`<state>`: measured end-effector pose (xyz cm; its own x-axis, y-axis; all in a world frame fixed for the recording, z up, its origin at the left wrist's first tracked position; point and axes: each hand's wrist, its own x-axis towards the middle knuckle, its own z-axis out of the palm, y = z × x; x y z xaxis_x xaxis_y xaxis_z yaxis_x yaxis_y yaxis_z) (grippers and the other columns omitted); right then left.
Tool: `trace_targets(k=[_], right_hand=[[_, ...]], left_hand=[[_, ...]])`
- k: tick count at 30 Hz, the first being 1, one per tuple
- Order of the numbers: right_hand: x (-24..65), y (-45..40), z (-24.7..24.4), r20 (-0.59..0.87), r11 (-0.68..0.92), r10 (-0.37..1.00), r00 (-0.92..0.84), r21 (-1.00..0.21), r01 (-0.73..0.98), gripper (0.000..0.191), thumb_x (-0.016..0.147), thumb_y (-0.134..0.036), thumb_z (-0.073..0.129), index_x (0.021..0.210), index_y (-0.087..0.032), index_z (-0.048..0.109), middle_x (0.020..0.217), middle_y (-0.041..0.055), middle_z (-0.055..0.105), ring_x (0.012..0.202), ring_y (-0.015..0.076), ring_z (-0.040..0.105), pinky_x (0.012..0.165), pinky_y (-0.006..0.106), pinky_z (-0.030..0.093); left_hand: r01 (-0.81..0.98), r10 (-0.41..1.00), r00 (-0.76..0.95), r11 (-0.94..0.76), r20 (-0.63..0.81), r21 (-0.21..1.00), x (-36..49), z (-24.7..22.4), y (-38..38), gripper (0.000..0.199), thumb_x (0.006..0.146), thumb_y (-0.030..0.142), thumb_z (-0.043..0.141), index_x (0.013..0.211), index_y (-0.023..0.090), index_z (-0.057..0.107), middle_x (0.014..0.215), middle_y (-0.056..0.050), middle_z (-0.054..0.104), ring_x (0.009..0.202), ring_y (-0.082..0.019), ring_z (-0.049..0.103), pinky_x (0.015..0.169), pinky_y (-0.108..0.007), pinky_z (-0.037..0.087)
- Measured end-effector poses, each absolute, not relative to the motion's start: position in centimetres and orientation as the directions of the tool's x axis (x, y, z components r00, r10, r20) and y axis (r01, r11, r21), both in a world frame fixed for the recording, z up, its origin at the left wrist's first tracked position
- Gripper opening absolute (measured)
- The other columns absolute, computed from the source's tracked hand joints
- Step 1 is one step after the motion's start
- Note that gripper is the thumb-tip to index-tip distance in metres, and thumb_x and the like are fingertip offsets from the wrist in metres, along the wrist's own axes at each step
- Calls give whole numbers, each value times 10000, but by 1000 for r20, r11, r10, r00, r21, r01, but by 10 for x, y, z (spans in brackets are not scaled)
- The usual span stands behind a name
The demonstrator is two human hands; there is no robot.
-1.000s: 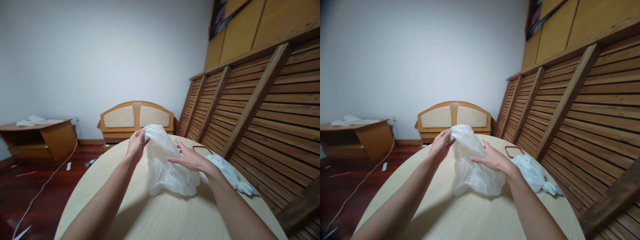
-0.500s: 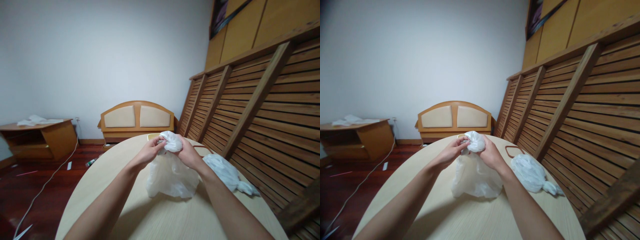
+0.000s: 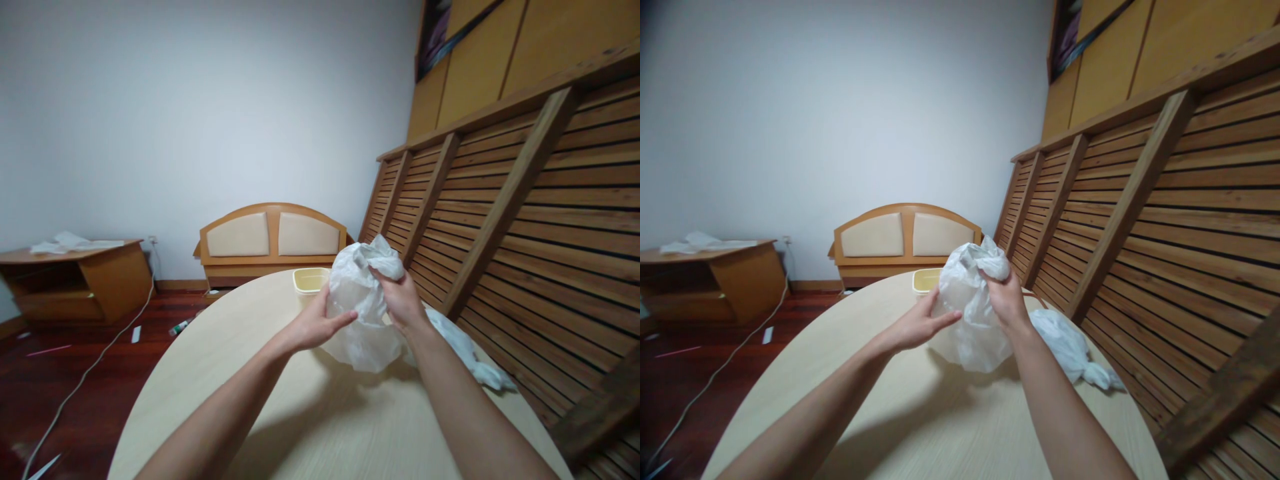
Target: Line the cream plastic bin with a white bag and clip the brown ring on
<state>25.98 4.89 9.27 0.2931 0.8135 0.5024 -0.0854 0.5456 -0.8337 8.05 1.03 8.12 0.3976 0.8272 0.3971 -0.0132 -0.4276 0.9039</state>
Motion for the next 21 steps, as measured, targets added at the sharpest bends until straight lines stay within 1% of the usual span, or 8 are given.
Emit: trace_targets(k=[4, 7, 10, 12, 14, 17, 19, 21], right_hand=[[242, 44, 87, 392, 425, 901, 188, -885, -190, 549, 671, -438, 822, 1130, -188, 654, 1203, 104, 715, 1119, 300, 664, 931, 425, 553], [233, 36, 88, 351, 350, 936, 36, -912, -212, 542, 691, -399, 798, 1163, -194, 628, 1176, 91, 722, 1073, 273, 679, 906, 391, 557], [232, 28, 93, 363, 339, 923, -128, -924, -177, 511, 728, -342, 733, 1203, -219, 591, 1156, 68, 721, 1041, 246, 680, 850, 353, 567], [235, 24, 97, 396, 384, 892, -218, -918, -97, 472, 752, -310, 683, 1208, -225, 591, 1163, 61, 711, 1064, 238, 663, 853, 344, 561], [239, 23, 100, 415, 435, 872, -261, -900, 22, 447, 764, -284, 663, 1203, -222, 606, 1178, 64, 698, 1077, 236, 649, 878, 355, 552], [246, 21, 104, 422, 470, 870, -256, -867, 166, 451, 780, -276, 683, 1224, -238, 613, 1232, 73, 669, 1060, 232, 645, 896, 387, 548], [251, 18, 105, 398, 467, 861, -316, -865, 183, 453, 802, -306, 703, 1241, -258, 605, 1259, 73, 654, 1056, 226, 647, 895, 392, 550], [256, 15, 105, 346, 444, 833, -433, -884, 148, 503, 800, -334, 734, 1273, -271, 574, 1259, 67, 651, 1064, 217, 648, 875, 371, 559]], left_hand=[[51, 850, 344, -440, 398, 896, 94, 69, 11, 604, 763, 350, 777, 1275, 120, 553, 1301, -191, 619, 1179, -314, 595, 1038, -438, 437], [106, 874, 230, -460, 429, 881, 94, 64, 19, 468, 743, 332, 781, 1132, 118, 634, 1135, -152, 699, 1050, -298, 643, 945, -401, 476], [122, 897, 163, -431, 410, 894, 88, 66, 28, 244, 766, 313, 727, 930, 136, 694, 922, -91, 742, 871, -259, 671, 771, -319, 503], [125, 909, 139, -410, 393, 903, 83, 69, 32, 180, 781, 322, 686, 806, 146, 709, 798, -63, 732, 766, -236, 659, 675, -280, 480], [130, 911, 128, -407, 392, 904, 78, 72, 36, 214, 787, 348, 662, 721, 150, 711, 717, -49, 709, 690, -217, 631, 614, -260, 447], [121, 899, 167, -425, 404, 897, 69, 75, 39, 267, 779, 392, 655, 680, 149, 708, 664, -34, 675, 630, -189, 586, 592, -250, 423], [103, 884, 247, -430, 396, 897, 65, 77, 40, 307, 774, 434, 655, 684, 145, 705, 657, -29, 663, 612, -174, 565, 595, -247, 420], [80, 860, 328, -437, 391, 896, 62, 77, 41, 340, 772, 473, 659, 721, 141, 711, 685, -31, 670, 621, -169, 565, 612, -247, 427]])
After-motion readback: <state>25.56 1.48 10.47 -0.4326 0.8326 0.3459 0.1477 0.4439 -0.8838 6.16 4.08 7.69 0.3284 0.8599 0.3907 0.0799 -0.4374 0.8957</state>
